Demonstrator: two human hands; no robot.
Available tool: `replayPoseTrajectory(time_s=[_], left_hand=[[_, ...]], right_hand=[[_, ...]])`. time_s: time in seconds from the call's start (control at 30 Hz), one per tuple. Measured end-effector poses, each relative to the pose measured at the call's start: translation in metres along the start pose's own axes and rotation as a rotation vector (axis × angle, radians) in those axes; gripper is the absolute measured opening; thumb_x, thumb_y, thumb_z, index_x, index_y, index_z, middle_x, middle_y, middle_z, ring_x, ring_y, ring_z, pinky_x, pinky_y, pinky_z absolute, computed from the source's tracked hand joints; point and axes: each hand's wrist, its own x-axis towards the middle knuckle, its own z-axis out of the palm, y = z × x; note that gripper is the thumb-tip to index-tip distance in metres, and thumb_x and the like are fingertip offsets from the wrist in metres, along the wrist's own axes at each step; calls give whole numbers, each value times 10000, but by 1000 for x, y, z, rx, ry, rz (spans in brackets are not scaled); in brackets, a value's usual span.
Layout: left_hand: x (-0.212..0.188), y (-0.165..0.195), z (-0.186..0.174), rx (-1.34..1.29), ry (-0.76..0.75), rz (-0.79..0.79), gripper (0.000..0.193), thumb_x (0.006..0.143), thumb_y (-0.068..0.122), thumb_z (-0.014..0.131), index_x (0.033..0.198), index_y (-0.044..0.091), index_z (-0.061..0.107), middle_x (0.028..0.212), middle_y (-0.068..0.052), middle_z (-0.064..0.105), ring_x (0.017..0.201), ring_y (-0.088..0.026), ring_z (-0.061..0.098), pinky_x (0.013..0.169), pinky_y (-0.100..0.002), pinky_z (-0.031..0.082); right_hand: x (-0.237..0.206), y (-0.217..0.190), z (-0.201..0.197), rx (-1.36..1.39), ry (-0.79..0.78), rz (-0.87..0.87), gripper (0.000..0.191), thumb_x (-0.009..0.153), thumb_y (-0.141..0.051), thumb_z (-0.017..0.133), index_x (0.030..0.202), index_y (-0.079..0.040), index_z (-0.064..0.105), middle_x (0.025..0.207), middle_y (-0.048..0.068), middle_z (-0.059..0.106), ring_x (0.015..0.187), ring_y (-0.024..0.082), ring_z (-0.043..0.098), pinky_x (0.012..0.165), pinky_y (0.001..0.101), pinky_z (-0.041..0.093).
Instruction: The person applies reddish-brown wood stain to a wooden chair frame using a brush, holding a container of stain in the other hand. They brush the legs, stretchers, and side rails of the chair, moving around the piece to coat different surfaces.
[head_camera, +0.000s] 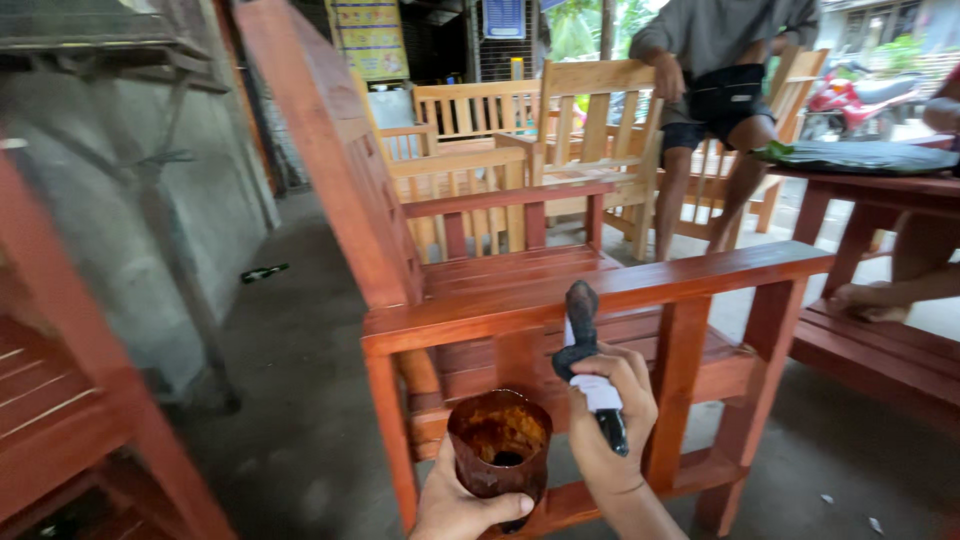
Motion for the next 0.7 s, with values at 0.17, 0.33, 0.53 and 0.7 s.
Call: replayPoseTrajectory(time_s=[0.17,0.33,0.53,0.7], left_hand=[[-27,20,-41,61,41,91,994,488,-27,916,1386,28,493,1267,-119,696,1222,-244,661,1081,-409,491],[-49,39,-73,65,37,162,961,506,-27,899,1372,-38,483,1249,-189,696,1197,-296,677,1074,-435,495],[-66,65,-84,-112,23,31,1030,527,-75,877,1452,-9,430,1256,-199,659,1194,-298,669,1047,-471,513],[-78,88,-82,-264,4,-16,992,540,-115,807,1443,3,413,1258,-188,633,1217,-310,657,1058,-506,511]], right_hand=[[-29,-38,40,59,-36,-37,257,700,68,688,925,-53,668,1081,148,673,1033,300,695,906,357,540],[-48,-65,68,86,-81,-58,262,681,39,702,917,-74,680,1081,167,664,1034,316,696,923,357,546],[-61,-96,94,226,-207,-75,232,706,33,687,909,-79,695,1094,162,674,1037,307,716,904,348,567],[-64,-114,96,473,-375,-8,216,746,37,688,940,-58,693,1170,163,689,1041,280,733,905,340,577]])
